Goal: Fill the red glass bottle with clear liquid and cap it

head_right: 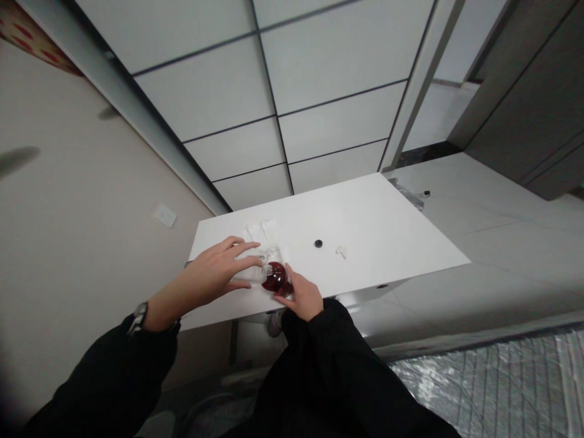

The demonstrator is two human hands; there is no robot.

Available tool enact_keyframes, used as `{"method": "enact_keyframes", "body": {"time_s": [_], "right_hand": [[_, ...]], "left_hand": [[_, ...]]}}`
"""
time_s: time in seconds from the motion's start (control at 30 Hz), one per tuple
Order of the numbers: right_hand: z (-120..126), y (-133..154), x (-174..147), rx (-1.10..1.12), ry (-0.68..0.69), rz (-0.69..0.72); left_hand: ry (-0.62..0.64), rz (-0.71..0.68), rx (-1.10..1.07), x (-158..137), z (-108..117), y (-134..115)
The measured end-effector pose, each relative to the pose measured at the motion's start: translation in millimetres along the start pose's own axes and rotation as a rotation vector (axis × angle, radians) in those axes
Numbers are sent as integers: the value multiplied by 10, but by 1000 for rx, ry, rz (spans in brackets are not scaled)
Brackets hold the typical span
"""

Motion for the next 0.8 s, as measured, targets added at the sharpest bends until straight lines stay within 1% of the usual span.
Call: {"method": "enact_keyframes", "body": {"time_s": [0.27,0.67,0.8], "right_hand": [[11,8,-2,-11,3,-11],[7,5,-5,15,0,-23],[3,-1,-5,9,-6,-19]], "left_hand": [[1,25,-104,-38,52,-8],[-65,9,-170,-29,-18,19],[-59,24,-192,-32,-24,18]]}}
Point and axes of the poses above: each hand's wrist, its own x-axis towards the middle knuckle, its own z-axis out of the back of the hand, y = z × x, the point moved 3 cm from there along x, towards the middle knuckle, and after that the axes turned 10 degrees about z, right-handed, at the moved point
